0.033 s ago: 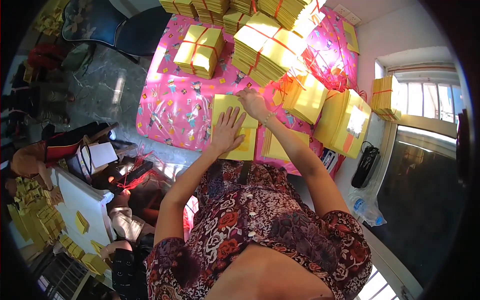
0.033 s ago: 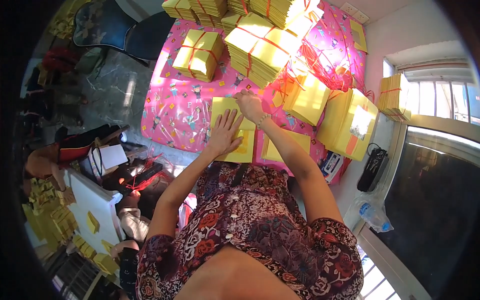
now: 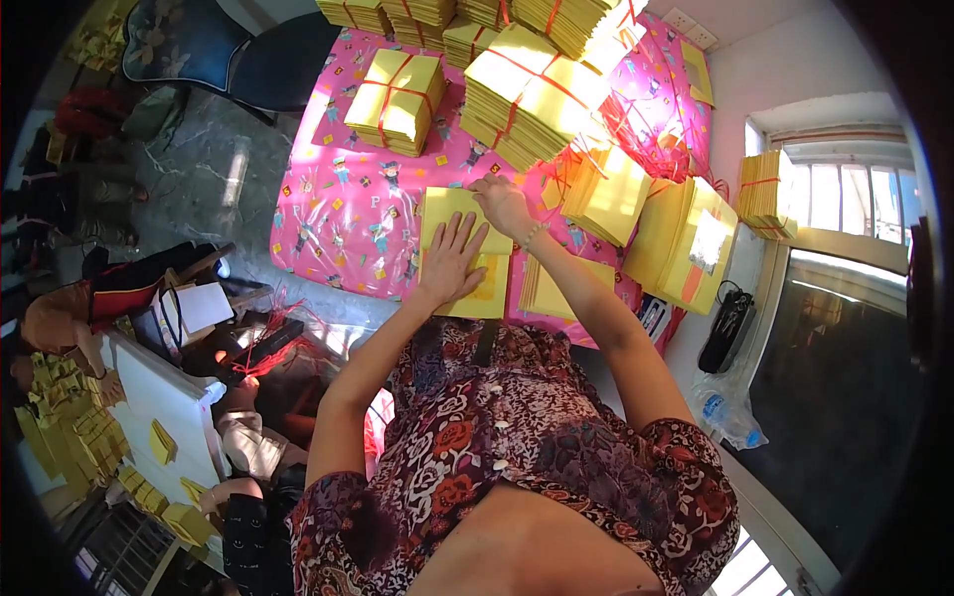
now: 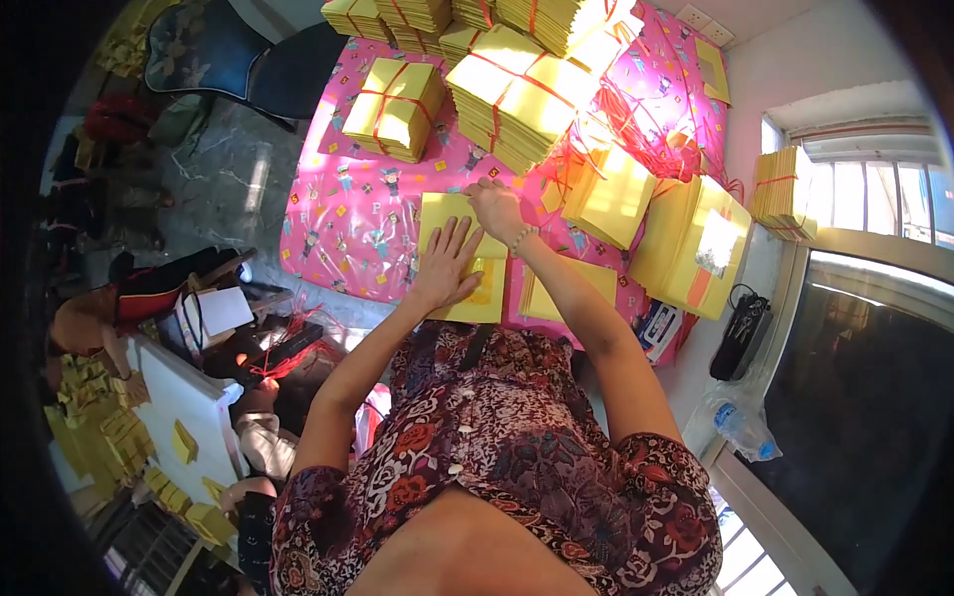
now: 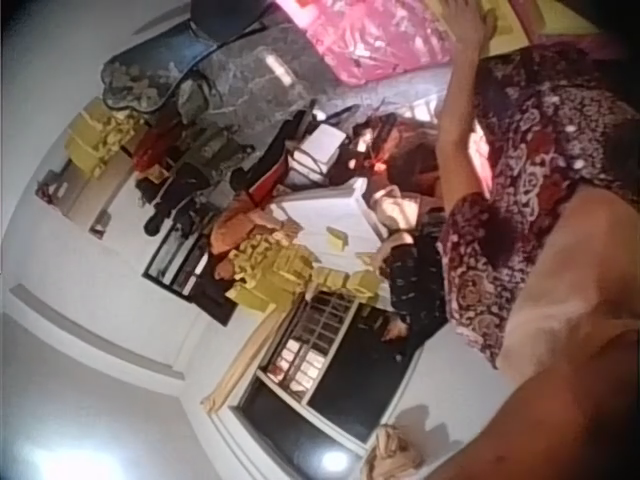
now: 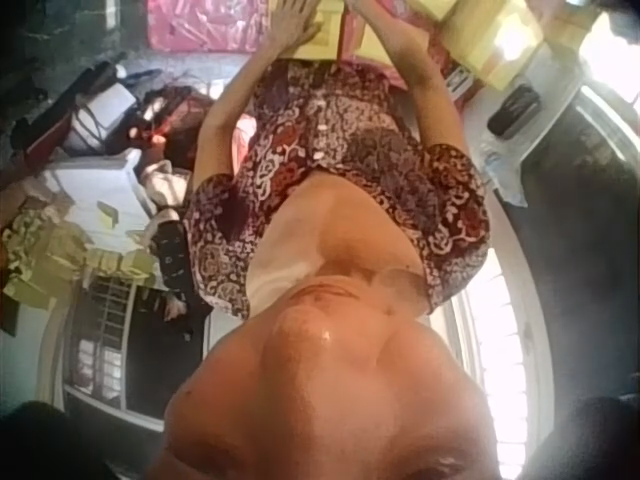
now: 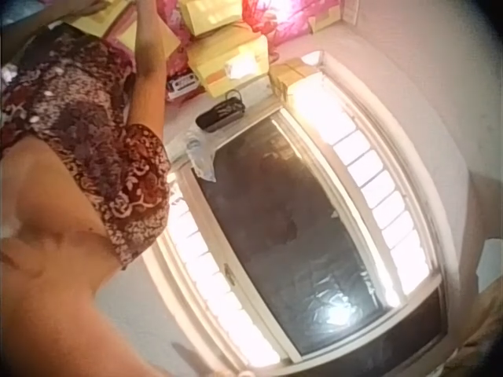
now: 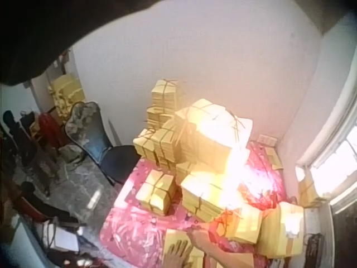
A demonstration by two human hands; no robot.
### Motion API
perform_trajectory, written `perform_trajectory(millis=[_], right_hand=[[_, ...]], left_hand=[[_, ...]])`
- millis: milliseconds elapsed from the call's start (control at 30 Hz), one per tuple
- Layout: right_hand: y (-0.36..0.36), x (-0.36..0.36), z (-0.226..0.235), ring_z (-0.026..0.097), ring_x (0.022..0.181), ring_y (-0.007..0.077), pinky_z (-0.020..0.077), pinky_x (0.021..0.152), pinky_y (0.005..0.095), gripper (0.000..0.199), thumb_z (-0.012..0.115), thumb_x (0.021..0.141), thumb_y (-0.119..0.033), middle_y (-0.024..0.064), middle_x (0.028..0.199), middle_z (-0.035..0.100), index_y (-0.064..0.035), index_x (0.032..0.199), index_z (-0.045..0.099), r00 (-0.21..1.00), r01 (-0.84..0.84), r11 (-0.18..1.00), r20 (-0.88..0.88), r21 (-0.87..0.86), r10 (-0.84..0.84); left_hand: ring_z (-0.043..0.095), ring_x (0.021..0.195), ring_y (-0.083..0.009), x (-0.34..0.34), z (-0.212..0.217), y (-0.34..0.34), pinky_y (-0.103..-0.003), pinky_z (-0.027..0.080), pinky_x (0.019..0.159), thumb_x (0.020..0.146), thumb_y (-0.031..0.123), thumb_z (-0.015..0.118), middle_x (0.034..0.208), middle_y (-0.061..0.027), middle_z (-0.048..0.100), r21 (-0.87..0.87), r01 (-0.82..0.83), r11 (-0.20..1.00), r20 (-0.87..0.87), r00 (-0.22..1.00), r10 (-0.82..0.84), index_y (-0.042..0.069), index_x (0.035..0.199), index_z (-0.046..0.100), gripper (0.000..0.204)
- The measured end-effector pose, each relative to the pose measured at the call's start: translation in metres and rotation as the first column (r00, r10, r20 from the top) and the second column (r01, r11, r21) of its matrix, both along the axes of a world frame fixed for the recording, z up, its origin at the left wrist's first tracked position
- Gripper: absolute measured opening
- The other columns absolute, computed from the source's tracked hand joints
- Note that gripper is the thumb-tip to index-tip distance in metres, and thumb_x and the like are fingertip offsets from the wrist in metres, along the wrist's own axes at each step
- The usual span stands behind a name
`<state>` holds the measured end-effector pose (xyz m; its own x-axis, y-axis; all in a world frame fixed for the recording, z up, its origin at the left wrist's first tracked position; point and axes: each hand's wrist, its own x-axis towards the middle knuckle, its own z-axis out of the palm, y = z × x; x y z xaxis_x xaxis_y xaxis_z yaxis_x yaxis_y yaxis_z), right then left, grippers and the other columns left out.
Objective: Stacking and tying bundles of yellow paper with red string.
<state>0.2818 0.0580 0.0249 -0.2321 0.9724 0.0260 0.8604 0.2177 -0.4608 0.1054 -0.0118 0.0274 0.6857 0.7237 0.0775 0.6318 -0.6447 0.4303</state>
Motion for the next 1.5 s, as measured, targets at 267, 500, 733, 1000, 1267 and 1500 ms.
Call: perform_trajectory(millis=[267, 500, 733, 1000, 1267, 1500], right_hand=[[-0.004, 0.001, 0.0, 0.059, 0.09, 0.0284, 0.0509, 0.077, 0.0381, 0.019, 0.059, 0.084, -0.018, 0.0095, 0.094, 0.061, -0.0106, 0.101, 0.065, 0.999, 0.004, 1.0, 0.052, 0.015, -0.005], [-0.01, -0.001, 0.0, 0.058, 0.091, 0.0271, 0.05, 0.078, 0.0381, 0.02, 0.058, 0.081, -0.017, 0.0079, 0.093, 0.06, -0.0115, 0.098, 0.066, 0.998, 0.063, 0.997, -0.006, 0.043, -0.063], [-0.01, 0.0, 0.007, 0.059, 0.091, 0.0289, 0.0513, 0.075, 0.038, 0.02, 0.06, 0.083, -0.017, 0.0087, 0.094, 0.06, -0.0106, 0.101, 0.065, 0.999, 0.034, 0.997, 0.034, 0.066, -0.036], [-0.01, -0.001, 0.007, 0.058, 0.095, 0.027, 0.0498, 0.079, 0.0383, 0.019, 0.061, 0.08, -0.018, 0.0083, 0.093, 0.06, -0.0102, 0.097, 0.067, 0.996, 0.082, 0.997, -0.021, -0.001, -0.082], [-0.018, 0.001, 0.023, 0.059, 0.091, 0.0292, 0.0506, 0.076, 0.0402, 0.02, 0.06, 0.081, -0.018, 0.0113, 0.092, 0.06, -0.0077, 0.098, 0.061, 0.991, 0.132, 0.963, -0.004, 0.234, -0.135], [-0.084, -0.002, 0.036, 0.059, 0.083, 0.0342, 0.0487, 0.072, 0.0443, 0.02, 0.062, 0.081, -0.018, 0.0159, 0.088, 0.057, -0.004, 0.093, 0.055, 0.995, 0.097, 0.957, 0.026, -0.272, -0.094]], left_hand=[[0.018, 0.138, -0.0387, 0.003, -0.001, -0.002, -0.052, 0.016, 0.111, 0.081, 0.042, 0.057, 0.149, -0.0172, 0.023, -0.022, -0.019, 1.0, -0.002, 1.0, 0.019, 0.012, 0.146, 0.024, 0.079], [0.017, 0.138, -0.0389, 0.006, 0.0, -0.006, -0.053, 0.016, 0.111, 0.081, 0.042, 0.057, 0.149, -0.0171, 0.023, -0.027, -0.023, 0.999, -0.001, 1.0, 0.023, 0.013, 0.147, 0.023, 0.079], [0.014, 0.138, -0.0413, 0.007, -0.001, -0.007, -0.054, 0.015, 0.11, 0.081, 0.042, 0.056, 0.149, -0.02, 0.02, -0.032, -0.036, 0.999, 0.003, 0.999, 0.036, 0.013, 0.147, 0.022, 0.079], [0.013, 0.138, -0.0424, 0.007, 0.0, -0.007, -0.055, 0.015, 0.11, 0.08, 0.043, 0.056, 0.15, -0.0217, 0.018, -0.042, -0.04, 0.998, -0.01, 0.999, 0.039, 0.013, 0.147, 0.023, 0.08], [0.013, 0.138, -0.0429, 0.01, -0.006, -0.006, -0.055, 0.014, 0.11, 0.08, 0.044, 0.055, 0.15, -0.021, 0.018, -0.038, -0.051, 0.998, 0.003, 0.999, 0.052, 0.014, 0.146, 0.024, 0.08], [0.012, 0.139, -0.0421, 0.009, -0.013, -0.006, -0.055, 0.014, 0.111, 0.078, 0.046, 0.055, 0.151, -0.0198, 0.016, -0.046, -0.048, 0.998, -0.003, 0.999, 0.048, 0.016, 0.147, 0.022, 0.083]])
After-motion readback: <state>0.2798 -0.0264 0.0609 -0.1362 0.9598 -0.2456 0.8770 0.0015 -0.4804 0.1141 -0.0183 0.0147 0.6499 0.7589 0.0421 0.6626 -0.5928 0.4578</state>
